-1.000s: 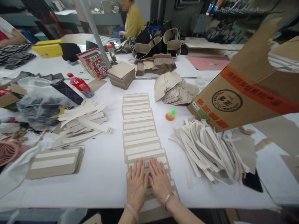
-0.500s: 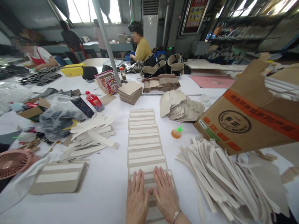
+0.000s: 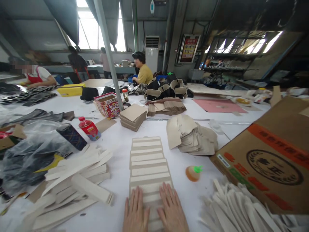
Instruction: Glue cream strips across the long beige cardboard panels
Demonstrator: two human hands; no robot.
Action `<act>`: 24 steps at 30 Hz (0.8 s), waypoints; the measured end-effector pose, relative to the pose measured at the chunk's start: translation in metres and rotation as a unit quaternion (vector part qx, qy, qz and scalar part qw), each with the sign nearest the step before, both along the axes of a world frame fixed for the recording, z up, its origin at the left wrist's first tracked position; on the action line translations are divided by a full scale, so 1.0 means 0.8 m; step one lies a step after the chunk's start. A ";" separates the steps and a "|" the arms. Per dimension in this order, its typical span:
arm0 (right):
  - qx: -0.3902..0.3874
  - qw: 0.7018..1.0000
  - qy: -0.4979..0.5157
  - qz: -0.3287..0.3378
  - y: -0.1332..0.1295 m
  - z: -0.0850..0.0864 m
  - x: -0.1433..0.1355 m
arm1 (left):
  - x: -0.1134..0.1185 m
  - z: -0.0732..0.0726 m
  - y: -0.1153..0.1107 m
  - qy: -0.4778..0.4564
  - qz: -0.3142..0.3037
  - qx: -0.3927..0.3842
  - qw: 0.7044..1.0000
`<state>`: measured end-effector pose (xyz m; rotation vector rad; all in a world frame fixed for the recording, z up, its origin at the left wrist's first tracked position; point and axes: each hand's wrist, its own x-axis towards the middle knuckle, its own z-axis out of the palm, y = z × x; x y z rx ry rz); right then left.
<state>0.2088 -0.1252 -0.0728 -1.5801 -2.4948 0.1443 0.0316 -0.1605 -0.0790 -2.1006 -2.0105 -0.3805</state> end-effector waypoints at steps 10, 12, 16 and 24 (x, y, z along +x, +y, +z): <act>0.011 1.000 -0.006 -0.015 0.145 -0.025 -0.040 | -0.039 -0.022 0.159 -0.001 -0.039 -0.014 0.999; 0.025 0.999 -0.002 -0.025 0.165 -0.020 -0.045 | -0.042 -0.016 0.176 0.002 -0.036 0.007 0.999; 0.043 0.998 0.007 -0.044 0.245 0.002 -0.073 | -0.052 0.009 0.250 0.005 -0.031 0.024 0.999; -0.089 0.994 -0.014 -0.068 0.315 -0.009 -0.093 | -0.079 -0.012 0.328 -0.015 -0.035 -0.089 0.995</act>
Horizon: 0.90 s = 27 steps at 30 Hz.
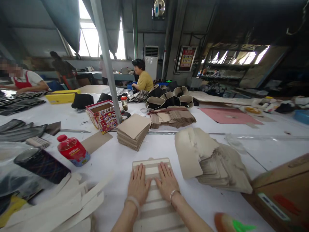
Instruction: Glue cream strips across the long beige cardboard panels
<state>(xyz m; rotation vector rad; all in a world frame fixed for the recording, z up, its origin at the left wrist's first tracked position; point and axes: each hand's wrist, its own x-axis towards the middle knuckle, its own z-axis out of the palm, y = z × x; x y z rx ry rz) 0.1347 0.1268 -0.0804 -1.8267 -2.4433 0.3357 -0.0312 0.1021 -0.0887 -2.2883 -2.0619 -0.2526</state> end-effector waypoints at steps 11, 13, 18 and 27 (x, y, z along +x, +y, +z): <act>0.053 0.997 0.037 0.047 0.039 -0.005 -0.036 | -0.004 -0.006 0.041 -0.015 -0.011 -0.004 1.000; 0.011 0.999 0.020 0.048 0.039 0.009 -0.037 | -0.003 0.011 0.040 -0.012 -0.001 -0.045 0.999; -0.008 1.000 -0.007 0.016 -0.013 0.064 -0.019 | 0.001 0.089 -0.001 -0.014 0.031 -0.039 0.999; 0.071 0.996 -0.012 0.054 -0.344 0.068 0.098 | 0.081 0.091 -0.335 0.000 -0.035 -0.032 0.999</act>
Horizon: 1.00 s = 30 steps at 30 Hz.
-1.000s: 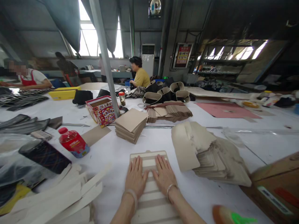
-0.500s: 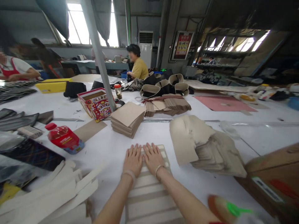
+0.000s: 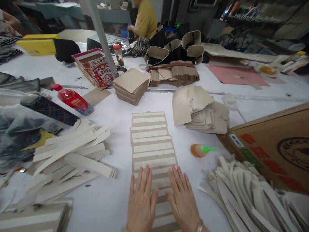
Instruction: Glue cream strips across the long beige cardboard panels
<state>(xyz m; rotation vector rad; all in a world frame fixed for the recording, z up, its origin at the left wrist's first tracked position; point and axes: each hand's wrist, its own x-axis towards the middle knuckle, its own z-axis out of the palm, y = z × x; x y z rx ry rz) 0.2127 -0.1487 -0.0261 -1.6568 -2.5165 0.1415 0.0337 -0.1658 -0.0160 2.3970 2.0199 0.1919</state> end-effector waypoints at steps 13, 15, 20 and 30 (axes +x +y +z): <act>-0.052 0.998 0.017 0.039 -0.081 -0.041 0.023 | 0.044 -0.047 -0.104 -0.010 -0.035 -0.057 0.998; -0.051 0.997 0.035 0.040 -0.098 -0.020 0.033 | 0.048 -0.026 -0.117 -0.001 -0.005 -0.060 0.998; -0.065 0.993 0.056 0.083 -0.170 0.002 0.062 | 0.067 -0.008 -0.187 0.015 0.009 -0.061 0.998; -0.127 0.982 0.047 0.129 -0.194 -0.035 0.070 | 0.077 -0.049 -0.225 -0.005 -0.015 -0.088 0.996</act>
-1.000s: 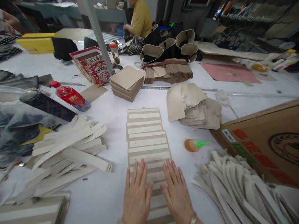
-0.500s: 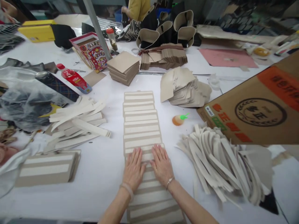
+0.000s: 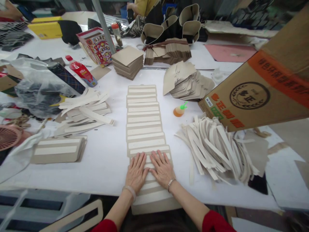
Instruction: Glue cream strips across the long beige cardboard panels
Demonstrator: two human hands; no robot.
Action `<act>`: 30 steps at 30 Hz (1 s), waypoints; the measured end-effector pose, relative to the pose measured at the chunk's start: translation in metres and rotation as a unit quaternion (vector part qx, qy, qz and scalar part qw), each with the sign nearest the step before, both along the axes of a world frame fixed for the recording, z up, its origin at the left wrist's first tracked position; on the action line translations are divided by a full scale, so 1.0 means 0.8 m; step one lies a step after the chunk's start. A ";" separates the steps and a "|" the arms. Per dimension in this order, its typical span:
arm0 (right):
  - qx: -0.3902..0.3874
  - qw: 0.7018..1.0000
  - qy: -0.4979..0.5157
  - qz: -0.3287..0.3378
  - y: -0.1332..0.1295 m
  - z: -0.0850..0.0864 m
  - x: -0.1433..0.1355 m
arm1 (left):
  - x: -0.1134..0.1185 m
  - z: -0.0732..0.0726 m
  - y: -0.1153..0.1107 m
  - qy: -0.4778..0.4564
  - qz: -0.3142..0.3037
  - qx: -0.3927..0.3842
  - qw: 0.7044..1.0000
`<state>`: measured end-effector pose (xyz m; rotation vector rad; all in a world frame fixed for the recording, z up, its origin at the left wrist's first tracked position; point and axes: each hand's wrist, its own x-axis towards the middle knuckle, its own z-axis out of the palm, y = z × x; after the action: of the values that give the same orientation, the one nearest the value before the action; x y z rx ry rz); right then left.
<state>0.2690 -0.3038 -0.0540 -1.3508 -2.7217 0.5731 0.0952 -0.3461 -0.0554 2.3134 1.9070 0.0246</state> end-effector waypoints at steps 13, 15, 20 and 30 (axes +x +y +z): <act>0.049 0.998 -0.024 0.020 -0.075 0.001 0.054 | -0.015 0.005 -0.062 -0.008 -0.066 0.036 0.997; 0.046 0.998 -0.030 0.009 -0.075 0.002 0.054 | -0.017 0.007 -0.062 -0.014 -0.059 0.037 0.998; 0.049 0.998 -0.030 -0.038 -0.095 0.029 0.059 | -0.021 0.043 -0.078 -0.054 -0.026 0.024 0.998; 0.027 0.996 -0.036 -0.083 -0.133 0.040 0.054 | -0.001 0.073 -0.092 -0.096 0.029 -0.103 0.990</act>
<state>0.3124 -0.4101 -0.0221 -1.5944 -2.6233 0.4438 0.0946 -0.4193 0.0029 2.0424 1.7914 0.0528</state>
